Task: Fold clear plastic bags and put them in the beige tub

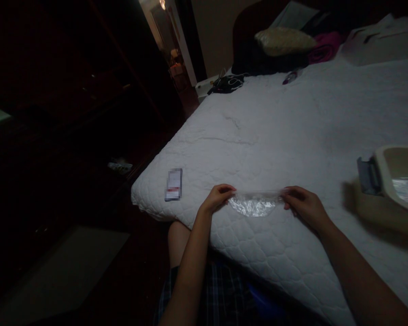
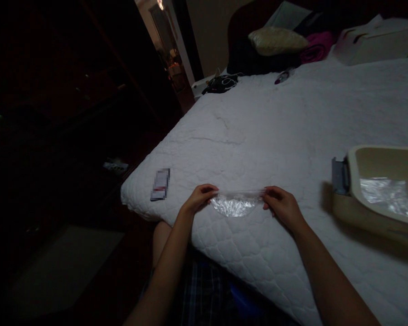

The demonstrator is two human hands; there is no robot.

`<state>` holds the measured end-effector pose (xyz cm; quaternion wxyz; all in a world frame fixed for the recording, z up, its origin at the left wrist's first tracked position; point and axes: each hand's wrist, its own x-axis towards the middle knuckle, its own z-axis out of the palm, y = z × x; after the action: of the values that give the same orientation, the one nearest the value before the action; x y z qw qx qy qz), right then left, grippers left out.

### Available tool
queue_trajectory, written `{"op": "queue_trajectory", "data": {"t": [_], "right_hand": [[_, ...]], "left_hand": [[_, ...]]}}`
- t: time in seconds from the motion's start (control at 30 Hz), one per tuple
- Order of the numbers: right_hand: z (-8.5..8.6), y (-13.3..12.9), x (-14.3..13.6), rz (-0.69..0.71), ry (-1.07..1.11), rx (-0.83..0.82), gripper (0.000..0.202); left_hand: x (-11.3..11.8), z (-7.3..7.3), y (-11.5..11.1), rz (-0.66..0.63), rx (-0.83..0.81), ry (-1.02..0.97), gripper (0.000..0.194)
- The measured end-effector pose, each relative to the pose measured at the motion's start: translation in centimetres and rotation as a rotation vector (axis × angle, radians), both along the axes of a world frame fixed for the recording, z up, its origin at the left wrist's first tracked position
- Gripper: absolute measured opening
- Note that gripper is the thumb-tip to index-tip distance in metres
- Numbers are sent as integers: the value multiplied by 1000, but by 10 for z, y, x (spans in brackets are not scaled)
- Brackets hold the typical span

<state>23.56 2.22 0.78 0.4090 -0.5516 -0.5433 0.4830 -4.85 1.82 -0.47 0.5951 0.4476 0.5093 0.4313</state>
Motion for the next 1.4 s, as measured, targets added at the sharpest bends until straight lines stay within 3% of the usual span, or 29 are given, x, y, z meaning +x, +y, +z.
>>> {"op": "queue_trajectory", "data": {"t": [0.2,0.43,0.67,0.87,1.0,1.07,1.13,1.27,1.4], "right_hand": [[-1,-2,-1,-1,-25,40,22],[-6,-2,-1,29,-97,36,28],[-3,-5,-2,31,-239,157,36],[-7,-10,-6,46,-371,470,28],[-8,-12,-6,15,-472,614,44],[-6,-13,-6,-18,-511,711,51],[-1,-13,-10,-44,-567,806,52],[15,-9,-33,5,-725,926,40],[28,2,-59,158,-934,916,29]], "left_hand": [[0,-3,-4,59,174,-14,19],[-1,-5,-3,78,247,-24,5],[1,-1,-7,87,187,-25,17],[-4,15,-13,76,132,4,43],[-7,24,-26,112,301,283,37],[-4,24,-41,242,483,533,26],[3,21,-60,264,688,788,22],[25,7,-89,21,1013,1052,27],[43,-3,-93,-78,1043,1107,32]]}}
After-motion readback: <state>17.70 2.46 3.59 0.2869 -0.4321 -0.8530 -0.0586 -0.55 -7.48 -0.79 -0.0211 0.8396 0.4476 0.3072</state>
